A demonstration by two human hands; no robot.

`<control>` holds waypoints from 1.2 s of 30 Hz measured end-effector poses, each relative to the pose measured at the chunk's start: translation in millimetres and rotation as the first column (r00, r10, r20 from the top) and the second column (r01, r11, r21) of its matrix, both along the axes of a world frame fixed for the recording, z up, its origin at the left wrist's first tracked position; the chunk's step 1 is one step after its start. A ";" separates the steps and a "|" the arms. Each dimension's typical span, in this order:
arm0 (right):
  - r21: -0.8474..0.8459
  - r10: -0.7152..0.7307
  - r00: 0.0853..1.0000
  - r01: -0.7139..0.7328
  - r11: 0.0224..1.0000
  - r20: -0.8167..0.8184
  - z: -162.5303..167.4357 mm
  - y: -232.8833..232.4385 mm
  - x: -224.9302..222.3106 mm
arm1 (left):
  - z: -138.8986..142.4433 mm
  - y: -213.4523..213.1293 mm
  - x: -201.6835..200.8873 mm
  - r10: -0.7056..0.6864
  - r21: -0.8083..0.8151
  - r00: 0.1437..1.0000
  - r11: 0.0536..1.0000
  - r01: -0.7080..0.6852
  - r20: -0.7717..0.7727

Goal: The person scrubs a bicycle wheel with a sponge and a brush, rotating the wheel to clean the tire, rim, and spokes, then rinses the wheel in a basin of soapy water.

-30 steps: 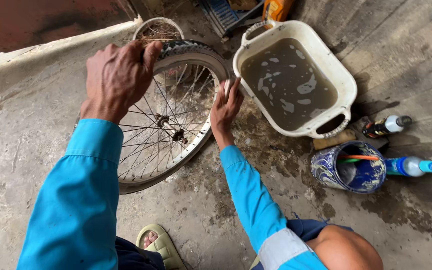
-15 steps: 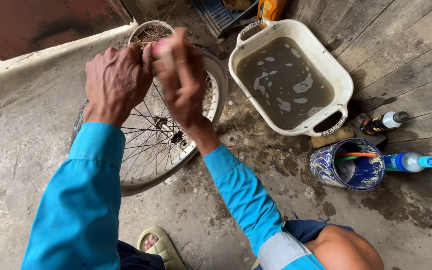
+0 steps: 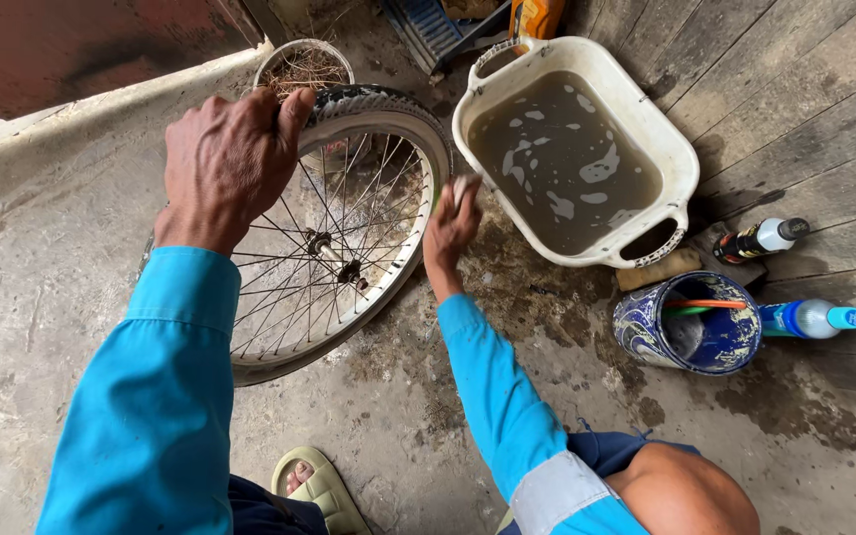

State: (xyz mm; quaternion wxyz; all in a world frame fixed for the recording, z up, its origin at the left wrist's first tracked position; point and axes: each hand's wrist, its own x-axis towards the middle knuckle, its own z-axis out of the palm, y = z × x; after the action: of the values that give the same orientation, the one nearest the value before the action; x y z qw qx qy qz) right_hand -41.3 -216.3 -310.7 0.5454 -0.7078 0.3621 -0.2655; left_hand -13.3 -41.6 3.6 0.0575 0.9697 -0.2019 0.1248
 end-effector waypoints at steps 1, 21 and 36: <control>-0.073 0.010 1.000 -0.012 0.997 -0.021 -14.3 -0.1 -9.8 | -0.6 -0.3 -1.1 -0.007 0.001 1.000 1.000 0.007 0.018; 0.739 0.426 0.746 -0.635 0.225 0.511 -37.1 -14.9 -36.4 | -29.1 178.2 -55.8 0.168 -0.222 0.978 0.956 -0.191 -0.120; 0.111 0.707 0.611 -0.779 0.617 0.357 121.9 -43.2 21.0 | -145.4 297.6 -123.0 0.192 -0.678 0.973 0.700 -0.225 -0.125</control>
State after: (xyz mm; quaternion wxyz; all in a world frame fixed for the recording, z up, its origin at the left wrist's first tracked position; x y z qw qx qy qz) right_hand -20.3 -259.5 -188.7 0.7375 -0.6725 -0.0169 -0.0604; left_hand -136.3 256.0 -141.9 0.4026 0.8981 -0.0288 0.1748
